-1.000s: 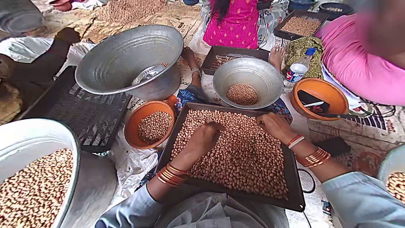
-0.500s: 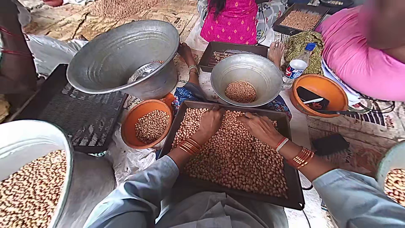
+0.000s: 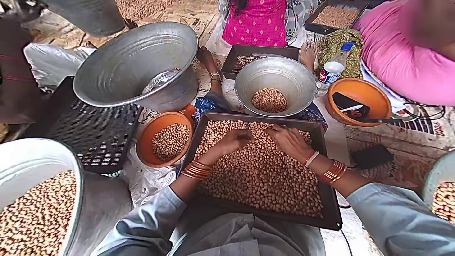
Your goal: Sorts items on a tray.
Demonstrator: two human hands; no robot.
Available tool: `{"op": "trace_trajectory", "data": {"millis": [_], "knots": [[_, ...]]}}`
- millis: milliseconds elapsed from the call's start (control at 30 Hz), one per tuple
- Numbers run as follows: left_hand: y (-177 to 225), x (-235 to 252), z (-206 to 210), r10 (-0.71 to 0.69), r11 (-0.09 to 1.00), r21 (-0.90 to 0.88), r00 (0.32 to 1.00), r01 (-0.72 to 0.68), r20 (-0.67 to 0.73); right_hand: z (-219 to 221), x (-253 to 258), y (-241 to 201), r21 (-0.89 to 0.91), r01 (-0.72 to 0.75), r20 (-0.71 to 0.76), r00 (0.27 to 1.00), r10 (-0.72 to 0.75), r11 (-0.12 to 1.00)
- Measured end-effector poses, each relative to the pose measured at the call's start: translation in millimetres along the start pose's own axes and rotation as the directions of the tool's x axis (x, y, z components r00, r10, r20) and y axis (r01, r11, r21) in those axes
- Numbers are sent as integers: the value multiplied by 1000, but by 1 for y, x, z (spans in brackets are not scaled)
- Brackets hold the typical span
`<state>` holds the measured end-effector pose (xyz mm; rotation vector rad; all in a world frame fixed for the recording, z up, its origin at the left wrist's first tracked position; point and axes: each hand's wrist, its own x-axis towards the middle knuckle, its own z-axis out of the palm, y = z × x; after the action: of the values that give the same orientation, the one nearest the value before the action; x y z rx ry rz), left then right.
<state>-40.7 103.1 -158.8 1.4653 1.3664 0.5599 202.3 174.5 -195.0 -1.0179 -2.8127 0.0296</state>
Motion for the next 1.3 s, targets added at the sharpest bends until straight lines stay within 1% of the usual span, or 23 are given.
{"op": "trace_trajectory", "data": {"millis": [67,133,200,300,400,467,533,600,633,667,700,733,767,800,833,867,900,967,1000,1033,1067,1133,1300], "knots": [[4,-11,8,-20,969,248,1000,14,20,-2,1,-1,9,-19,30,999,19,1000],[6,-20,17,-48,919,391,999,46,-5,-3,2,-1,35,-41,48,998,40,999],[2,-22,25,-16,904,426,999,31,-38,-5,2,-2,48,-69,76,995,65,996],[-5,-21,36,71,882,469,995,-33,-63,-6,3,-5,50,-98,122,988,92,994],[-5,-22,43,107,855,513,994,-76,-32,-16,5,-11,35,-147,234,963,134,989],[-4,-26,40,117,860,503,993,-86,-31,-28,6,-18,39,-169,294,944,151,985],[-3,-32,28,102,870,491,992,-50,-80,-43,5,-23,52,-186,348,924,157,981],[-6,-43,4,72,865,500,975,43,-209,-55,1,-24,62,-187,379,913,150,980],[-8,-51,-12,43,845,519,951,129,-307,-59,-2,-22,57,-185,395,907,148,981],[-9,-61,-29,9,803,543,906,246,-424,-62,-4,-20,51,-183,406,902,147,982],[-10,-70,-45,-19,734,565,843,377,-538,-64,-6,-17,40,-181,417,897,148,983],[-13,-78,-58,6,662,582,774,472,-634,-67,-7,-15,31,-182,426,892,152,983],[-14,-84,-69,63,628,587,718,512,-694,-69,-8,-13,23,-180,429,890,152,983],[-13,-86,-75,122,624,594,687,508,-716,-70,-8,-12,22,-179,429,890,152,984],[-11,-85,-78,179,634,614,683,470,-708,-71,-7,-12,22,-174,424,894,148,985],[-7,-79,-76,199,663,625,709,411,-677,-72,-6,-12,27,-169,419,897,142,985],[-3,-71,-71,195,702,628,757,336,-623,-71,-5,-13,29,-164,413,900,138,986],[5,-49,-55,98,772,594,880,228,-465,-72,-5,-15,21,-166,439,888,141,986],[8,-37,-46,42,780,590,924,207,-380,-73,-6,-15,12,-168,455,878,145,986],[7,-25,-37,8,774,604,951,190,-310,-73,-7,-15,3,-169,467,872,148,986],[5,-14,-29,-3,761,626,965,172,-261,-73,-9,-14,-5,-166,469,870,149,986],[-3,0,-13,8,723,675,974,149,-225,-73,-10,-12,-19,-156,465,873,147,988],[-15,7,0,119,662,743,965,100,-236,-74,-4,-7,-28,-144,476,868,140,989]]}}
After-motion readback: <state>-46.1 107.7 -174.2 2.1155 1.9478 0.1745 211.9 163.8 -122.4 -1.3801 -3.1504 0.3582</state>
